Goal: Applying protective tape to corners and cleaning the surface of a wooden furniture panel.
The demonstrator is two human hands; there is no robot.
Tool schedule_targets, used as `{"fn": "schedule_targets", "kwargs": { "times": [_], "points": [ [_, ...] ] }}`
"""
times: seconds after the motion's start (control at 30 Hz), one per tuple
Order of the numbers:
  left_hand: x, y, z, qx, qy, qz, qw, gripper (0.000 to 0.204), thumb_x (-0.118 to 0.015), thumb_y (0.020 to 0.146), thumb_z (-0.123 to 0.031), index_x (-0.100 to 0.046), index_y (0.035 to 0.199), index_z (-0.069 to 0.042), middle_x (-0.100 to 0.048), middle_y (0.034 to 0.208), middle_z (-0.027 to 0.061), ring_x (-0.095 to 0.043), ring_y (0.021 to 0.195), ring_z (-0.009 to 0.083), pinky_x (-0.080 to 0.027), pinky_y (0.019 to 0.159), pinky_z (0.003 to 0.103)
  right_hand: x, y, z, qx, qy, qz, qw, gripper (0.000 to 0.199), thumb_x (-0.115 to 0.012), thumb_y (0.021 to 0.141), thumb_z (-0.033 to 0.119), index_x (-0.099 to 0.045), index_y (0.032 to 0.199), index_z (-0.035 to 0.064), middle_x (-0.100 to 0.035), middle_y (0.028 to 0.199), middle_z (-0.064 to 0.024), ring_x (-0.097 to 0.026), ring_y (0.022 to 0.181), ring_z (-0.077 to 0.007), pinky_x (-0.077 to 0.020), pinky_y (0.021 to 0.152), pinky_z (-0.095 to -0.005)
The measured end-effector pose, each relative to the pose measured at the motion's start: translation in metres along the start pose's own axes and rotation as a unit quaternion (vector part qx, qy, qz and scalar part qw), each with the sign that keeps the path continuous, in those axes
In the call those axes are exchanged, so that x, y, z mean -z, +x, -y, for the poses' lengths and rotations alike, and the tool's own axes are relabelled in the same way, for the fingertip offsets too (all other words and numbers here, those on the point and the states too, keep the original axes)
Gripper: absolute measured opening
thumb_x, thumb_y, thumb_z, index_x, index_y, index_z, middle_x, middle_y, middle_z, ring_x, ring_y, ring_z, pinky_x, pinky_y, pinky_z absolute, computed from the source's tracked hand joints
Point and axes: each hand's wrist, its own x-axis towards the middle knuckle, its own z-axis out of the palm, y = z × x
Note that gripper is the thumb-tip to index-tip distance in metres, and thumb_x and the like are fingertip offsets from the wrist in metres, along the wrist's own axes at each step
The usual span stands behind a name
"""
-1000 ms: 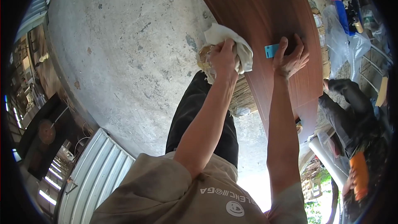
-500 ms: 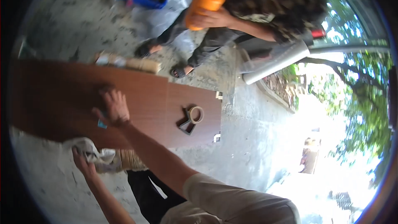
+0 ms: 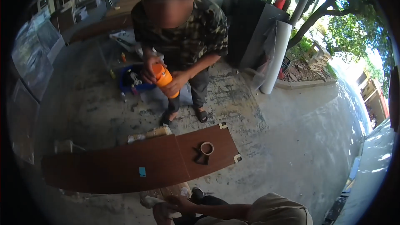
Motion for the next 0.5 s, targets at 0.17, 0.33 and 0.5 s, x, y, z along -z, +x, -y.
{"fn": "schedule_targets", "kwargs": {
  "times": [0.17, 0.33, 0.5],
  "points": [
    [-0.023, 0.035, 0.059, -0.084, 0.183, -0.02, 0.979, 0.017, -0.06, 0.103, -0.022, -0.061, 0.091, -0.01, -0.058, 0.079, 0.0022, -0.05, 0.059, 0.014, -0.043, 0.048, 0.031, 0.009, -0.1, 0.053, -0.057, 0.072, -0.138, 0.986, 0.039, -0.06, 0.105, 0.035, -0.061, 0.109, -0.0039, -0.069, 0.092, -0.0115, -0.066, 0.085, -0.0181, -0.0525, 0.072, -0.0354],
    [0.02, 0.054, 0.06, -0.108, 0.225, 0.069, 0.966, 0.022, -0.055, 0.107, -0.021, -0.064, 0.092, -0.007, -0.061, 0.085, 0.0005, -0.05, 0.061, 0.0103, -0.044, 0.055, 0.027, 0.034, -0.101, 0.018, 0.056, 0.07, -0.129, 0.988, 0.058, -0.073, 0.099, 0.026, -0.052, 0.14, -0.0087, -0.069, 0.119, -0.0165, -0.065, 0.105, -0.0249, -0.054, 0.086, -0.0418],
    [0.036, 0.107, -0.002, -0.02, 0.408, 0.132, 0.903, 0.026, -0.054, 0.108, -0.034, -0.065, 0.103, -0.01, -0.061, 0.091, 0.0044, -0.049, 0.068, 0.0128, -0.047, 0.066, 0.026, 0.004, -0.103, 0.086, 0.02, -0.022, -0.193, 0.981, 0.053, -0.069, 0.099, 0.041, -0.062, 0.135, 0.003, -0.067, 0.129, -0.0234, -0.065, 0.116, -0.0374, -0.0538, 0.094, -0.05]
  ]
}}
